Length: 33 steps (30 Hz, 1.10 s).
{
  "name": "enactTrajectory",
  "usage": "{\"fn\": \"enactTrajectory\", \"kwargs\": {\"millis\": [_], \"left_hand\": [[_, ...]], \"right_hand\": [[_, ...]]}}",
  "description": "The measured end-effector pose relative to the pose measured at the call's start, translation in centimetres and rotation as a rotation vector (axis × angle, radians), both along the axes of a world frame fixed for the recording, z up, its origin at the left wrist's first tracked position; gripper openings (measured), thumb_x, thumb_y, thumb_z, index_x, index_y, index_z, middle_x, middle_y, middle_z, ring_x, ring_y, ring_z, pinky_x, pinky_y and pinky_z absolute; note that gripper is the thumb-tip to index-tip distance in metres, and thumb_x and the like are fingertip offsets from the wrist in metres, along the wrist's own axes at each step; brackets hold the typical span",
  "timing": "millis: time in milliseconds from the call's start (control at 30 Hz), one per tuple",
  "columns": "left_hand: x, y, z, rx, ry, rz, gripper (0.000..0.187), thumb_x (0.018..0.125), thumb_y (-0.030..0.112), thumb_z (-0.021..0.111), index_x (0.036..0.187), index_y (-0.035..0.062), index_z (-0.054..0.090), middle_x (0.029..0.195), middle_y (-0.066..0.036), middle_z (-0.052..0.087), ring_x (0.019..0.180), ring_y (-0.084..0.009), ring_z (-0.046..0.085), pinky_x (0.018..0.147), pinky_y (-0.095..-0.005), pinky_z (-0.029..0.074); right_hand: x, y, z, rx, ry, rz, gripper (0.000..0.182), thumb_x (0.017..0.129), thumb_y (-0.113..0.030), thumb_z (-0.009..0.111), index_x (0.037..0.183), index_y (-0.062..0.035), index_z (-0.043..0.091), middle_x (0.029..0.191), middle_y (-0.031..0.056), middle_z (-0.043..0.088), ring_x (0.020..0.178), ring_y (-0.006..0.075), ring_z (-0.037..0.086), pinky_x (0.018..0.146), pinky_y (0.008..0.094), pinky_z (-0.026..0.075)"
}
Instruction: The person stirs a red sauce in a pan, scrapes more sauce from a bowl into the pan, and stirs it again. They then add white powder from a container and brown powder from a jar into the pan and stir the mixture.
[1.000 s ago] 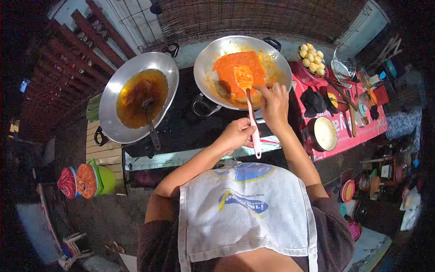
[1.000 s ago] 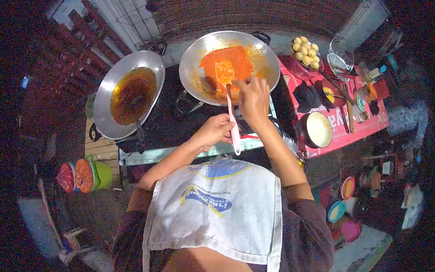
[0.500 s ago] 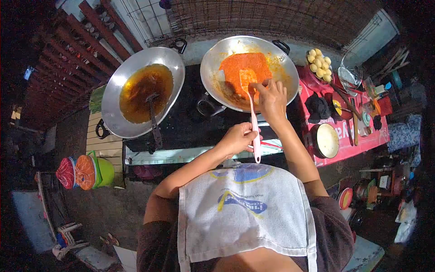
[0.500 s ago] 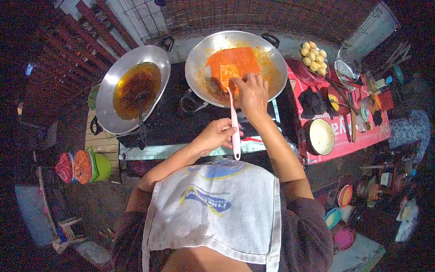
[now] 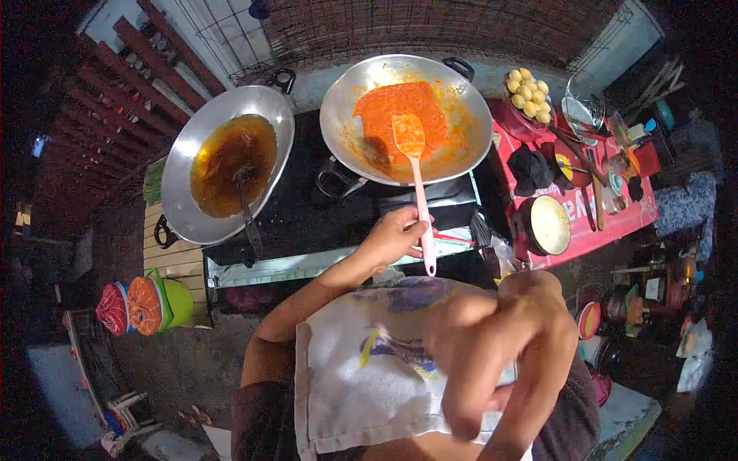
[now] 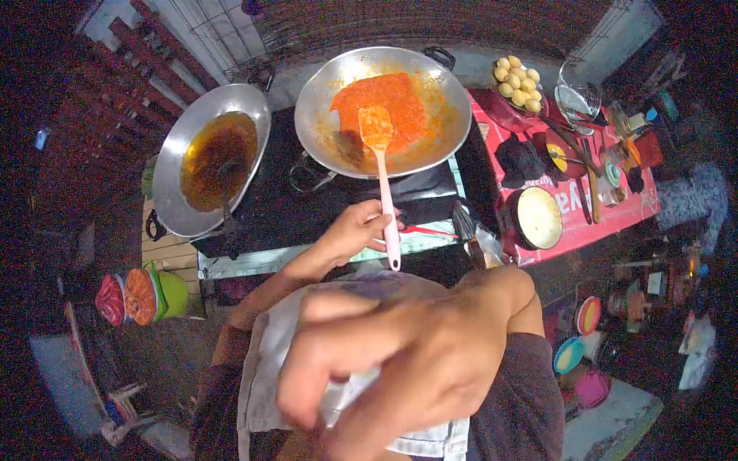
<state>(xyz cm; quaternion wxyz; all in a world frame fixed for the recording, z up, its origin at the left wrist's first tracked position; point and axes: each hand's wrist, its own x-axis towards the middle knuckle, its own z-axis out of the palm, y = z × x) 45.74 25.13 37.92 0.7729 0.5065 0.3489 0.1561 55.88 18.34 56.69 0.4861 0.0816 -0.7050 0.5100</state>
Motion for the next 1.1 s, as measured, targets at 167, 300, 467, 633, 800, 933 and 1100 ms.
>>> {"fn": "enactTrajectory", "kwargs": {"millis": [167,300,467,633,800,933,1100], "left_hand": [[-0.1,-0.5,0.4,-0.012,-0.018,0.042,0.025,0.087,0.015,0.044,0.103,-0.0036,0.048,0.09,-0.011,0.057,0.079,-0.0178,0.059,0.062,-0.0299,0.053],[-0.3,-0.6,1.8,-0.038,0.006,0.033,0.024,0.088,0.017,0.044,0.1,-0.0029,0.048,0.089,-0.01,0.057,0.076,-0.0167,0.059,0.062,-0.0304,0.053],[0.1,-0.6,0.0,0.134,0.084,0.081,0.019,0.086,0.015,0.045,0.095,-0.0013,0.05,0.082,-0.008,0.058,0.071,-0.0159,0.059,0.061,-0.0299,0.053],[0.6,-0.8,-0.2,0.014,-0.001,0.052,0.015,0.087,0.014,0.044,0.095,0.0028,0.05,0.083,-0.006,0.057,0.076,-0.0147,0.059,0.062,-0.0294,0.052],[0.8,-1.0,0.1,-0.001,0.002,0.049,0.016,0.086,0.013,0.044,0.095,0.001,0.05,0.083,-0.008,0.058,0.074,-0.0162,0.06,0.061,-0.029,0.053],[0.7,-1.2,0.6,0.008,0.023,0.056,0.017,0.086,0.012,0.045,0.095,-0.0009,0.05,0.082,-0.009,0.058,0.073,-0.0169,0.06,0.06,-0.0286,0.053],[0.5,-1.2,-0.2,-0.003,-0.009,0.066,0.018,0.086,0.013,0.045,0.095,-0.0014,0.05,0.082,-0.01,0.058,0.072,-0.0174,0.06,0.058,-0.0294,0.053]], "right_hand": [[0.6,0.6,-0.5,-0.029,0.023,-0.11,0.016,0.079,-0.012,0.053,0.067,-0.0162,0.062,0.073,0.0025,0.049,0.065,0.0166,0.043,0.056,0.028,0.032],[3.2,1.3,-4.1,-0.384,-0.207,-0.69,0.011,0.079,-0.005,0.049,0.087,-0.002,0.056,0.09,0.0086,0.051,0.082,0.0156,0.049,0.075,0.0272,0.039],[5.3,2.2,-11.4,-0.711,-0.478,-0.998,0.018,0.076,0.002,0.05,0.093,-0.0015,0.054,0.087,0.005,0.051,0.077,0.0139,0.051,0.069,0.0234,0.041],[5.4,1.7,-13.3,-0.446,-0.786,-1.287,0.022,0.073,0.005,0.048,0.093,-0.0006,0.054,0.084,0.0058,0.051,0.079,0.013,0.05,0.066,0.0221,0.039],[5.3,2.1,-14.4,-0.166,-0.891,-1.406,0.026,0.068,0.007,0.047,0.091,-0.0018,0.055,0.084,0.0112,0.051,0.08,0.0258,0.049,0.07,0.0313,0.041],[5.3,2.7,-14.8,-0.136,-0.926,-1.456,0.027,0.067,0.008,0.048,0.09,-0.0027,0.056,0.083,0.0116,0.051,0.082,0.0274,0.048,0.073,0.033,0.039],[5.7,3.9,-15.3,-0.113,-0.938,-1.48,0.03,0.065,0.008,0.049,0.091,-0.0039,0.057,0.078,0.0105,0.049,0.077,0.0262,0.046,0.069,0.0341,0.038]]}}
